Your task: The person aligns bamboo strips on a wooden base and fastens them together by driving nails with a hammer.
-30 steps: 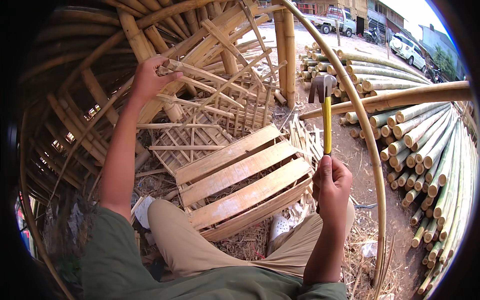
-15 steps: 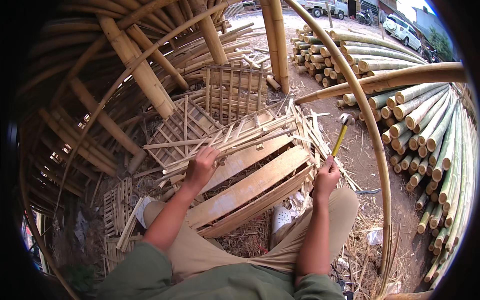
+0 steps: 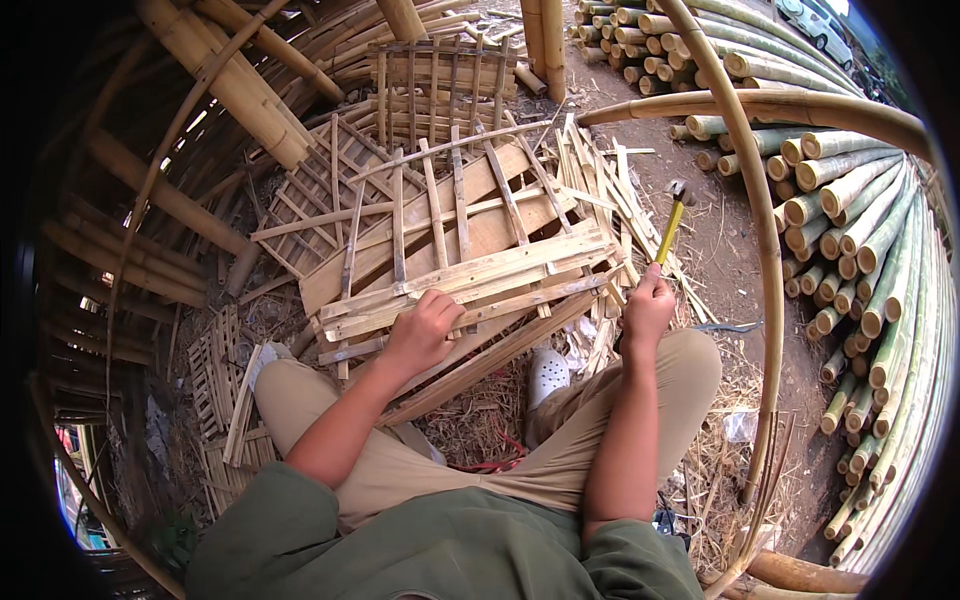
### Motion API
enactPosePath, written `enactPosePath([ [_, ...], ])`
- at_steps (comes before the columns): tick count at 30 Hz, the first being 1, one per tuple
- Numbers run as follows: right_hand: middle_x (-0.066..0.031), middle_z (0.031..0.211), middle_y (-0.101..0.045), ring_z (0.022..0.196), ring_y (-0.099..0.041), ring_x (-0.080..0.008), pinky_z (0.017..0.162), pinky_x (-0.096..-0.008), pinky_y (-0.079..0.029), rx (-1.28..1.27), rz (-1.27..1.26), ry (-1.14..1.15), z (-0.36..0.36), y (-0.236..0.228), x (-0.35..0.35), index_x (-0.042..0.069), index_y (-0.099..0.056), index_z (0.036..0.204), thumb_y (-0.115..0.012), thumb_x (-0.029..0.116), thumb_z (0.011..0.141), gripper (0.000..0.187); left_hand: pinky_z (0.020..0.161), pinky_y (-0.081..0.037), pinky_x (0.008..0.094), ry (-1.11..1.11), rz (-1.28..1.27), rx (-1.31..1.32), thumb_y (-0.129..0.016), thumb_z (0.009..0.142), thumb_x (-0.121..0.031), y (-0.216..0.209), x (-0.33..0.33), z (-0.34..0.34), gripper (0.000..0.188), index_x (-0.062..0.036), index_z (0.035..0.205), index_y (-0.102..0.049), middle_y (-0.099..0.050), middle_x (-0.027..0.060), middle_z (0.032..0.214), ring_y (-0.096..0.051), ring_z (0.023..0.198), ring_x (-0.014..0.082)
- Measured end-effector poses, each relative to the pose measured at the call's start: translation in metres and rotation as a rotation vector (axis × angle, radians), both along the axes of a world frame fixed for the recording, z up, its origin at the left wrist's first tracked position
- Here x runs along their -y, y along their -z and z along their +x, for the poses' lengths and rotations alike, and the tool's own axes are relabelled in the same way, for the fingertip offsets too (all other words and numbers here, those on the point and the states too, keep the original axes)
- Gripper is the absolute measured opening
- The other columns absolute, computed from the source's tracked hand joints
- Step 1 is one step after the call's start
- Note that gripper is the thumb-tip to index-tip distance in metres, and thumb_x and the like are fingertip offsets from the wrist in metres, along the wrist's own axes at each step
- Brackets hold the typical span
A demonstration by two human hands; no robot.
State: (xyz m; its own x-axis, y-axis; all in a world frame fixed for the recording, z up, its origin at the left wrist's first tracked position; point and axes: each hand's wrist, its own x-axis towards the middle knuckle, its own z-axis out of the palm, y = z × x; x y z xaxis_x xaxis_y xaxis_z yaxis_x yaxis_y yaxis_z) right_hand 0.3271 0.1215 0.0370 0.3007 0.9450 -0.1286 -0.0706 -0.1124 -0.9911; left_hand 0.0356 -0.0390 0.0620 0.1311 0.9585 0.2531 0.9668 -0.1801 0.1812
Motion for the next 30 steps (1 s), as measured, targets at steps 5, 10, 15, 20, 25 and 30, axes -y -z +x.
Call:
enactPosePath([
  [5, 0.0027, 0.053, -0.044, 0.041, -0.038, -0.0071, 0.037, -0.0272, -0.028, 0.157, -0.048, -0.061, -0.010, -0.003, 0.006, 0.010, -0.046, 0.066, -0.056, 0.042, 0.101, 0.049, 0.084, -0.055, 0.0389, 0.062, -0.146, 0.130, -0.084, 0.067, -0.020, -0.014, 0.004, -0.010, 0.046, -0.0093, 0.108, -0.066, -0.063, 0.0065, 0.104, -0.060, 0.106, 0.0264],
  [10, 0.0031, 0.055, -0.045, 0.047, -0.037, -0.0069, 0.044, -0.0285, -0.031, 0.178, -0.031, -0.164, -0.024, -0.006, 0.017, 0.008, -0.048, 0.066, -0.061, 0.042, 0.099, 0.049, 0.083, -0.055, 0.0377, -0.006, -0.164, 0.137, -0.085, 0.068, -0.025, -0.007, 0.004, -0.008, 0.041, -0.0108, 0.103, -0.070, -0.064, 0.0054, 0.105, -0.060, 0.107, 0.0240],
  [15, -0.0073, 0.058, -0.056, 0.050, -0.048, -0.0144, 0.049, -0.0350, -0.040, 0.473, 0.050, -0.206, -0.032, 0.001, 0.019, -0.005, -0.063, 0.076, -0.067, 0.030, 0.091, 0.039, 0.083, -0.055, 0.0365, -0.031, -0.133, 0.118, -0.086, 0.066, -0.029, 0.001, 0.001, -0.004, 0.039, -0.0095, 0.097, -0.073, -0.063, 0.0053, 0.097, -0.060, 0.105, 0.0227],
  [20, -0.0128, 0.060, -0.060, 0.055, -0.059, -0.0197, 0.055, -0.0362, -0.045, 0.523, 0.064, -0.107, -0.031, 0.001, 0.014, -0.007, -0.064, 0.078, -0.068, 0.026, 0.090, 0.035, 0.097, -0.050, 0.0410, 0.046, -0.028, 0.058, -0.086, 0.066, -0.032, 0.007, 0.003, -0.003, 0.043, -0.0062, 0.098, -0.071, -0.062, 0.0066, 0.098, -0.059, 0.104, 0.0261],
  [25, -0.0143, 0.063, -0.060, 0.055, -0.058, -0.0240, 0.058, -0.0411, -0.046, 0.543, -0.007, -0.005, -0.003, 0.024, -0.003, -0.007, -0.063, 0.081, -0.066, 0.018, 0.087, 0.027, 0.106, -0.045, 0.0446, 0.085, 0.054, 0.129, -0.084, 0.070, -0.029, 0.019, 0.003, -0.008, 0.042, -0.0031, 0.099, -0.069, -0.061, 0.0088, 0.099, -0.057, 0.104, 0.0295],
  [30, -0.0115, 0.063, -0.060, 0.053, -0.058, -0.0202, 0.054, -0.0396, -0.045, 0.276, -0.243, -0.053, 0.003, 0.021, -0.002, -0.007, -0.060, 0.080, -0.065, 0.014, 0.087, 0.022, 0.101, -0.047, 0.0440, 0.103, 0.118, 0.160, -0.080, 0.076, -0.022, -0.006, 0.002, -0.016, 0.035, -0.0010, 0.099, -0.065, -0.060, 0.0122, 0.101, -0.056, 0.105, 0.0321],
])
